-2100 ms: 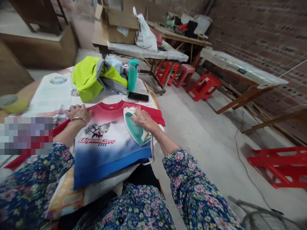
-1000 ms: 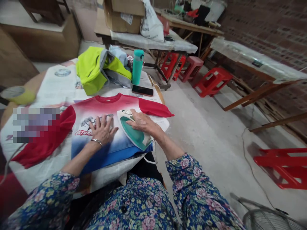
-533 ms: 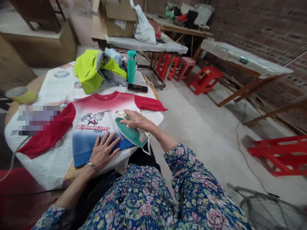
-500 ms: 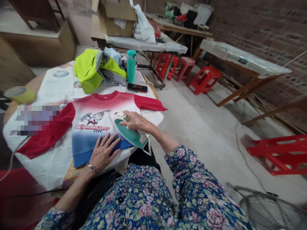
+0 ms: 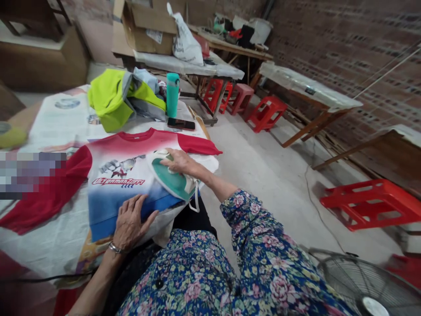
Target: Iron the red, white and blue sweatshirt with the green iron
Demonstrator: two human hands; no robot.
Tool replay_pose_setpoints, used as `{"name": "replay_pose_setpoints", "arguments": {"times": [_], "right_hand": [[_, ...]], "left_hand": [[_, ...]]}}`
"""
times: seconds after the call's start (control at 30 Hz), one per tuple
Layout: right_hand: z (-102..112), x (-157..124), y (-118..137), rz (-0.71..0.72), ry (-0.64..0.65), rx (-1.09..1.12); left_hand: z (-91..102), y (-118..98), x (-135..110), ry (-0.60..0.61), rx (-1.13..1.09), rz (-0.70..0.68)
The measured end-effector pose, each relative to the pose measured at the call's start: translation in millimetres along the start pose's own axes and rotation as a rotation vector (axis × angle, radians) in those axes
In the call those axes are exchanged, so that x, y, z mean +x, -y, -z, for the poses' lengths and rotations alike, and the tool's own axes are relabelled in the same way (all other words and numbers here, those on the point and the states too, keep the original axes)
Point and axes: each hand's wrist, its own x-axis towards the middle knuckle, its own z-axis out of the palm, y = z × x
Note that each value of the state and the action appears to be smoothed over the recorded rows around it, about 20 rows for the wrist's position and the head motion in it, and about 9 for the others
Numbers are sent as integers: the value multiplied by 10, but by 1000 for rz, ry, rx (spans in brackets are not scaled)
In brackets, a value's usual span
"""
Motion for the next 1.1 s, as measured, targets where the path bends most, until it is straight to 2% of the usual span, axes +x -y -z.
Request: {"name": "replay_pose_setpoints", "arguments": {"times": [0.13, 0.2, 0.3, 0.43, 0.63, 0.77, 0.97, 1.03, 1.1], "right_hand": [[260, -2, -234, -108, -207, -167], [312, -84, -330, -97, -229, -181], [280, -273, -380, -31, -155, -124], [124, -469, -230, 123, -50, -17], [-199, -415, 34, 259, 114, 27], [-197, -431, -80, 195, 105, 41], [147, -506, -420, -86, -58, 3], [207, -523, -439, -61, -137, -47], [207, -544, -387, 13, -155, -84]], "left_hand": [[38, -47, 35, -35, 3, -50], [75, -63, 46, -72, -7, -84], [129, -84, 50, -90, -1, -105], [160, -110, 32, -132, 34, -91], [143, -139, -4, -145, 55, -56], [129, -153, -13, -110, 33, -26], [84, -184, -30, -82, 19, 7], [84, -208, -79, -97, 0, 71], [105, -216, -176, -152, 23, 163]]}}
